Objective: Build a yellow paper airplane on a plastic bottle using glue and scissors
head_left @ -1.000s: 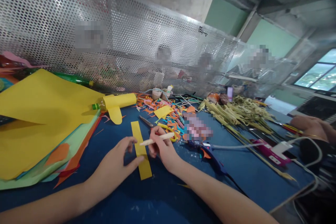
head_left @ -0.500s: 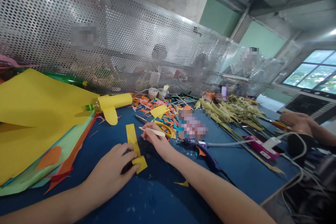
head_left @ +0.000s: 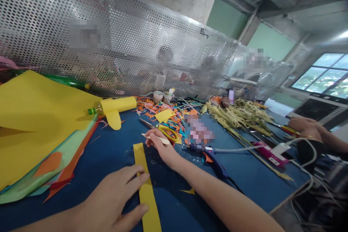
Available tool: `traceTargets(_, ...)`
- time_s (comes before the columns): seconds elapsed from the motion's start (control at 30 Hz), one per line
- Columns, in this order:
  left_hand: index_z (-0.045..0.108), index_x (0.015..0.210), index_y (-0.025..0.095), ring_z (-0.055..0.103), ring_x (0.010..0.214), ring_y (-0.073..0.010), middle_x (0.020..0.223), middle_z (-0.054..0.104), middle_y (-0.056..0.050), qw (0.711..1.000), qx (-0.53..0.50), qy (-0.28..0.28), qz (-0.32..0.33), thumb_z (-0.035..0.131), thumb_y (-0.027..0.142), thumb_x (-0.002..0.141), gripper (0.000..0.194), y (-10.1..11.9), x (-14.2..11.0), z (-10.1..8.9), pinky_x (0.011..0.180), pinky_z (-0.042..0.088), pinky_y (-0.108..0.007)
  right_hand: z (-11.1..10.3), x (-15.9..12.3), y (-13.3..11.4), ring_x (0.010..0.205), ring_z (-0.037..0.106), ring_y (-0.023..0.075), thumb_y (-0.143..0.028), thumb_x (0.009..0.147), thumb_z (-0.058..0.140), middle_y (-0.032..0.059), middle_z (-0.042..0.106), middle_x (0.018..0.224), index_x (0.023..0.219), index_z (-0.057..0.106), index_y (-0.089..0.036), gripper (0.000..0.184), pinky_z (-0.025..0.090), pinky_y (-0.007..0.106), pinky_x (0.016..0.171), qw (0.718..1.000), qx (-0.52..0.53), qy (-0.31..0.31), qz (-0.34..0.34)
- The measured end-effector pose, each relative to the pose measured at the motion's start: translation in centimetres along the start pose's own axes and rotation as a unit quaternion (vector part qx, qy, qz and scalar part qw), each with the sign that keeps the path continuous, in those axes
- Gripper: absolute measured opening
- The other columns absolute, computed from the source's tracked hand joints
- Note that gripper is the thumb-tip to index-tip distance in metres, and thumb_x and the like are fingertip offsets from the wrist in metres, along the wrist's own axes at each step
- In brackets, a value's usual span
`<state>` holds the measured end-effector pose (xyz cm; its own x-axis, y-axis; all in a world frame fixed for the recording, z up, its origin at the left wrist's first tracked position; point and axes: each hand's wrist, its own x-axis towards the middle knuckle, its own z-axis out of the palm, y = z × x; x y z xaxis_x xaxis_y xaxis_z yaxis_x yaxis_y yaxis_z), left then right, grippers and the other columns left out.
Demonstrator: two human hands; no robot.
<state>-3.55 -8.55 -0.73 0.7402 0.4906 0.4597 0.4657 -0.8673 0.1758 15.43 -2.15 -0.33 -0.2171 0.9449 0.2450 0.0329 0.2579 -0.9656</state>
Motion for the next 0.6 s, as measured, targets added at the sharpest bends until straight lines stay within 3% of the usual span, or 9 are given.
traceTargets(0.17, 0.053, 0.116, 0.016, 0.061, 0.093, -0.0289, 0.117, 0.058, -0.015, 0.994, 0.098, -0.023, -0.033, 0.047, 0.045, 0.081, 0.046, 0.2, -0.5, 1.4, 0.072, 0.053, -0.038, 0.1, 0.1, 0.1, 0.067, 0.051, 0.0136, -0.044, 0.086, 0.04, -0.0018, 0.052, 0.069, 0.089, 0.048, -0.022, 0.024, 0.042, 0.028, 0.068, 0.999, 0.034, 0.007, 0.011)
traceTargets(0.37, 0.053, 0.117, 0.017, 0.06, 0.093, -0.0287, 0.116, 0.059, -0.013, 0.996, 0.075, -0.025, -0.042, 0.048, 0.045, 0.081, 0.047, 0.4, -0.4, 1.6, 0.074, 0.053, -0.038, 0.3, -0.2, -0.5, 0.066, 0.05, 0.0131, -0.033, 0.081, 0.052, -0.0029, 0.053, 0.069, 0.082, 0.045, -0.022, 0.013, 0.041, 0.028, 0.067, 1.0, -0.014, 0.0, 0.014)
traceTargets(0.6, 0.051, 0.119, 0.015, 0.058, 0.095, -0.0283, 0.12, 0.054, -0.015, 0.991, 0.04, -0.108, -0.067, 0.044, 0.043, 0.083, 0.046, 0.9, 0.0, 0.4, 0.077, 0.051, -0.04, 0.2, 0.0, -0.1, 0.056, 0.044, 0.0109, -0.031, 0.083, 0.047, -0.0055, 0.047, 0.059, 0.076, 0.043, -0.021, 0.014, 0.036, 0.025, 0.058, 1.0, -0.011, 0.016, 0.016)
